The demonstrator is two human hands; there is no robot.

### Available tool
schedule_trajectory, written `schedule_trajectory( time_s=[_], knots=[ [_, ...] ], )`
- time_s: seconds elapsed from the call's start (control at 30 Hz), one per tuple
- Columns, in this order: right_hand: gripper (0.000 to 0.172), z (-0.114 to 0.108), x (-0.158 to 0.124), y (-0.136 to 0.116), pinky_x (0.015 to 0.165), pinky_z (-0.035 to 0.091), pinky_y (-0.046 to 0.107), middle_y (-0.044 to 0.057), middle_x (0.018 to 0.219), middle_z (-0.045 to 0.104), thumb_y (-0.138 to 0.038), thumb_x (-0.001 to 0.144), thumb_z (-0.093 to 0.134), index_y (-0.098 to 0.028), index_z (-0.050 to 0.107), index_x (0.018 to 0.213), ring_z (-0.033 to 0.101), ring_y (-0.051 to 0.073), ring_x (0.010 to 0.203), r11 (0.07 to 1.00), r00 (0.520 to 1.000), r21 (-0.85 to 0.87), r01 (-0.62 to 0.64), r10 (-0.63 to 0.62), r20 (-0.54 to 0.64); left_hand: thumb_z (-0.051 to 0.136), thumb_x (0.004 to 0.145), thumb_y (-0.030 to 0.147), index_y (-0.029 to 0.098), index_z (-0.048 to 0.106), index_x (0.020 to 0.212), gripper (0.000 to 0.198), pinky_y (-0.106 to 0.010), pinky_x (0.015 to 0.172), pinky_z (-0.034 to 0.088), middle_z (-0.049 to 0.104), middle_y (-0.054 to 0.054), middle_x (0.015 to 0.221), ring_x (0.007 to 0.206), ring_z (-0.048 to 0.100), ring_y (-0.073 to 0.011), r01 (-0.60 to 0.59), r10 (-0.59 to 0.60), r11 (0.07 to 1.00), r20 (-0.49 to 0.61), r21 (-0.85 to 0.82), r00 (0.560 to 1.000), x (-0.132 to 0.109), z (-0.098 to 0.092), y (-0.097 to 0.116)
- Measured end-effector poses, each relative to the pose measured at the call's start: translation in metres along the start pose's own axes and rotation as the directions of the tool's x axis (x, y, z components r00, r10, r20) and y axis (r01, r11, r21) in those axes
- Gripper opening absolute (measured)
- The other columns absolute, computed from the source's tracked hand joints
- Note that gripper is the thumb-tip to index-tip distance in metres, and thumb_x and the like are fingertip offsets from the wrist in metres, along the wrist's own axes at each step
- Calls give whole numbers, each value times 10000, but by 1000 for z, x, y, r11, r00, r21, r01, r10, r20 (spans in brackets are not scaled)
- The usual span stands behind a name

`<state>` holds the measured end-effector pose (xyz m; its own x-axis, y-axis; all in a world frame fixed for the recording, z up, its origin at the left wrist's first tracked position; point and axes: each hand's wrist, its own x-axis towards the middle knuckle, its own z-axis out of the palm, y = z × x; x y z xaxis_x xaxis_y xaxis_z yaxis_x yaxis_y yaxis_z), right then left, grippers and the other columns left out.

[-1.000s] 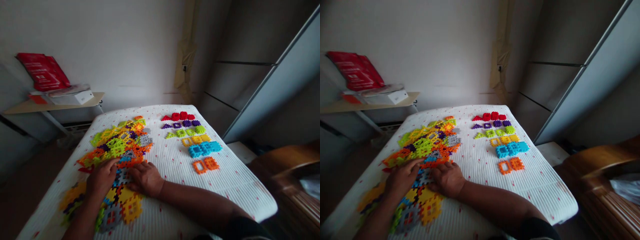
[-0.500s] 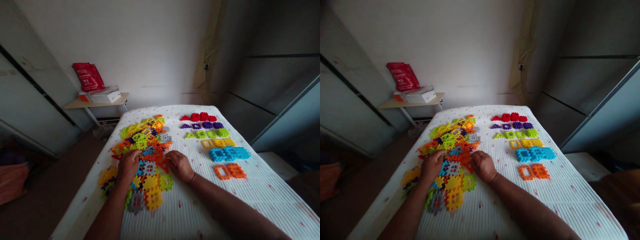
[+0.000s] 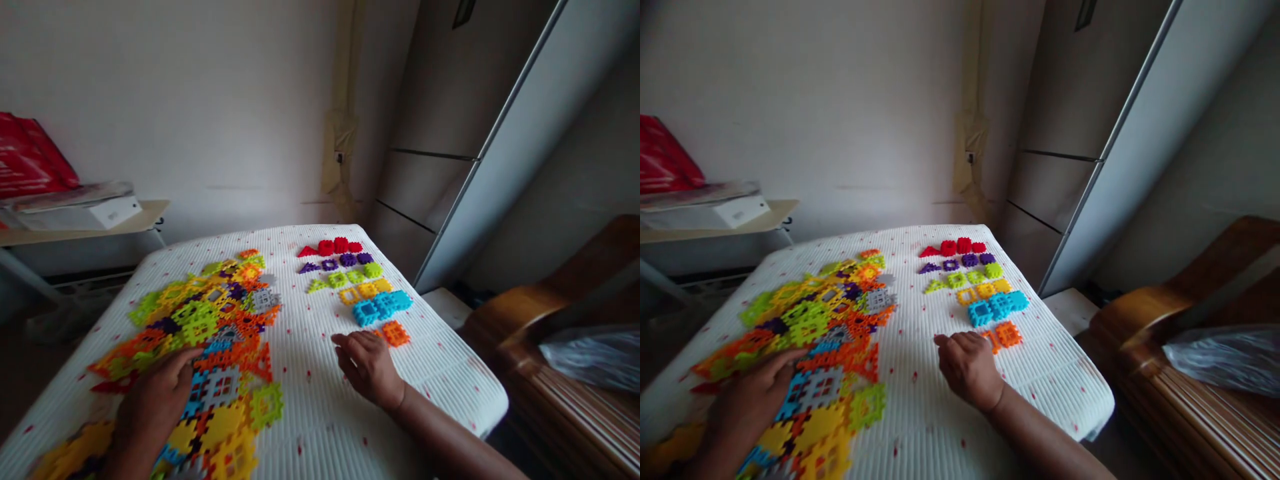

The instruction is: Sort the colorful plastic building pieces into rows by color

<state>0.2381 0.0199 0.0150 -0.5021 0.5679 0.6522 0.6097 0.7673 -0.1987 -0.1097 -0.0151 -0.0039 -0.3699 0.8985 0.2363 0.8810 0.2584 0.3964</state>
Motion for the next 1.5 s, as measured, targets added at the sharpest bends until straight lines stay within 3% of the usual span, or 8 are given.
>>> schedule_trajectory(
  time_s=[0.3, 0.47, 0.63, 0.93, 1.1, 1.27, 1.37, 1.5],
  knots=[
    [233, 2, 12, 38, 632, 454, 259, 60, 764, 684, -190, 876, 438, -167, 607, 1034, 622, 159, 647, 979, 987, -131, -156, 158, 4, 404, 786, 258, 319, 652, 871, 269, -296, 684, 502, 711, 85, 943, 791, 645, -188, 14, -15, 998, 17, 64, 1000, 0, -2, 0],
    [247, -5, 24, 51, 701, 460, 273, 81, 847, 693, -165, 866, 438, -161, 618, 1034, 630, 174, 738, 954, 973, -194, -227, 215, -82, 393, 794, 230, 297, 667, 867, 292, -279, 692, 506, 722, 43, 918, 754, 652, -179, -40, 39, 997, 2, 64, 999, 1, 0, -2],
    [191, -10, 33, 60, 720, 422, 319, 78, 842, 693, -171, 822, 520, -176, 638, 971, 602, 220, 802, 914, 962, -319, -250, 271, 25, 377, 802, 216, 245, 691, 905, 331, -286, 701, 513, 723, -28, 932, 769, 662, -199, -50, 49, 996, 12, 74, 999, 1, -1, -2],
    [194, -9, 57, 67, 789, 403, 363, 92, 978, 686, -151, 804, 520, -188, 642, 950, 607, 236, 897, 910, 951, -327, -256, 297, 85, 349, 823, 213, 227, 684, 939, 356, -269, 761, 507, 713, -37, 1018, 906, 665, -193, -69, 68, 995, 22, 72, 997, 1, 2, -4],
    [366, -9, 70, 73, 860, 407, 393, 139, 1229, 584, -156, 802, 515, -166, 567, 1164, 561, 263, 1070, 914, 968, -318, -253, 242, -73, 361, 818, 209, 216, 682, 932, 340, -273, 785, 496, 708, -44, 1035, 942, 656, -196, -98, 98, 994, 12, 45, 995, 2, 4, -6],
    [392, -9, 85, 70, 839, 445, 415, 167, 1247, 558, -175, 818, 504, -141, 531, 1208, 558, 280, 1081, 933, 962, -257, -251, 210, -174, 374, 808, 197, 233, 679, 928, 330, -258, 795, 487, 712, -25, 1005, 925, 653, -178, -86, 87, 996, -21, 17, 996, 1, 8, -8],
    [364, -2, 91, 53, 852, 456, 425, 149, 1217, 575, -202, 847, 492, -160, 520, 1208, 566, 268, 1069, 982, 969, -119, -146, 117, -219, 371, 796, 172, 226, 676, 922, 335, -274, 848, 476, 710, -28, 987, 938, 644, -176, -78, 77, 997, -49, -5, 996, -1, 11, -7],
    [248, 23, 87, 20, 836, 480, 387, 115, 1137, 621, -192, 873, 471, -182, 576, 1098, 601, 226, 991, 997, 991, 53, 55, -48, -129, 396, 769, 131, 215, 678, 877, 313, -307, 863, 479, 711, -41, 948, 923, 642, -186, -128, 116, 988, -122, -88, 986, -2, 13, -5]
  ],
)
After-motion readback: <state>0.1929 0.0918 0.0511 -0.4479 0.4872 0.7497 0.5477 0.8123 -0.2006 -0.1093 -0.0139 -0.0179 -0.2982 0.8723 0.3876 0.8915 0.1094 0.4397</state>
